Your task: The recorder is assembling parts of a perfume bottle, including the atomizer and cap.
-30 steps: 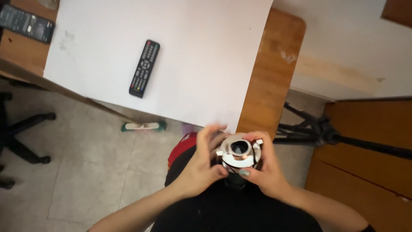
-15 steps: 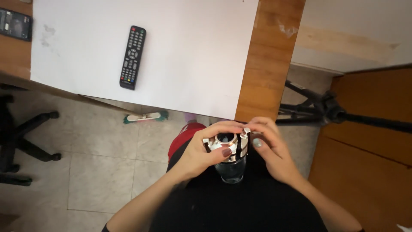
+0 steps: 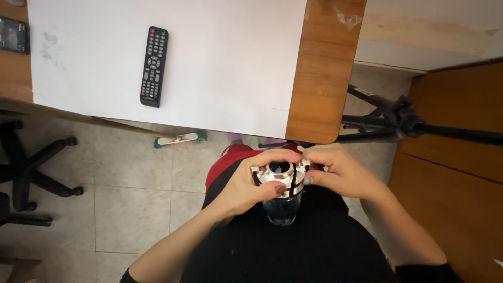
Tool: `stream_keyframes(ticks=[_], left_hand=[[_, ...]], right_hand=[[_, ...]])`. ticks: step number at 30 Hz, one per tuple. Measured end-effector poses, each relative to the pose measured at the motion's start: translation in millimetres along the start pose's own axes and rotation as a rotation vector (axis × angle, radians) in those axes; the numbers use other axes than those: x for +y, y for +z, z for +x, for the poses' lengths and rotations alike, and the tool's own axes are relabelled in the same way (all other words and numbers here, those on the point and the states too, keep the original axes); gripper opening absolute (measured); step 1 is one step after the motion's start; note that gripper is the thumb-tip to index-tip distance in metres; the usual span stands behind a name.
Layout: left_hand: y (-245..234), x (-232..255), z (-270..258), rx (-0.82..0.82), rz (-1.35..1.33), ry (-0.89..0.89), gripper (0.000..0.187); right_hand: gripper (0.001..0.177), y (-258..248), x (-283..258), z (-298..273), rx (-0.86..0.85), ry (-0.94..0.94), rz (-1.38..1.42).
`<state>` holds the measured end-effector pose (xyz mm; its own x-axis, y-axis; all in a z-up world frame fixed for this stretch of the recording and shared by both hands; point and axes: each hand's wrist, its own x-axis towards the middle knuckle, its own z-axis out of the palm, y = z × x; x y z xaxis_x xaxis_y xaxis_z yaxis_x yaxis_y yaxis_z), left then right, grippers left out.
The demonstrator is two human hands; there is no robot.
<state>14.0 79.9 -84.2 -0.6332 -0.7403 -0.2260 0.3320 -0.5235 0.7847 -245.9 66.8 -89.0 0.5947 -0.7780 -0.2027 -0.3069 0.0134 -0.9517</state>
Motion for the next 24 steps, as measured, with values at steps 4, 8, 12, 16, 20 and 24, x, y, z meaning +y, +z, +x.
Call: stream_keyframes(ticks=[4, 8, 12, 16, 20, 24], left_hand=[[8, 5, 0, 0.034, -0.125, -0.088, 0.059], [6, -11, -5, 0.047, -0.057, -0.105, 0.055], [5, -11, -4, 0.084, -0.067, -0.081, 0.052], [3, -8, -5, 0.0, -0.166, -0.002, 0.056], [4, -11, 0, -0.005, -0.297, 0.011, 0.062], [7, -8, 0, -0.012, -0.216, 0.066, 0.073]], right_hand=[[0.027, -2, -18, 1, -0.018, -0.138, -0.067], [0.027, 6, -4, -11, -0.004, 0.036, -0.041], [0.021, 8, -9, -9, -0.004, 0.228, 0.098], [0.019, 10, -18, -8, 0.085, 0.061, -0.029], [0.02, 11, -6, -18, 0.139, 0.104, -0.032], [0.037, 15, 15, -31, 0.249, 0.069, 0.297]])
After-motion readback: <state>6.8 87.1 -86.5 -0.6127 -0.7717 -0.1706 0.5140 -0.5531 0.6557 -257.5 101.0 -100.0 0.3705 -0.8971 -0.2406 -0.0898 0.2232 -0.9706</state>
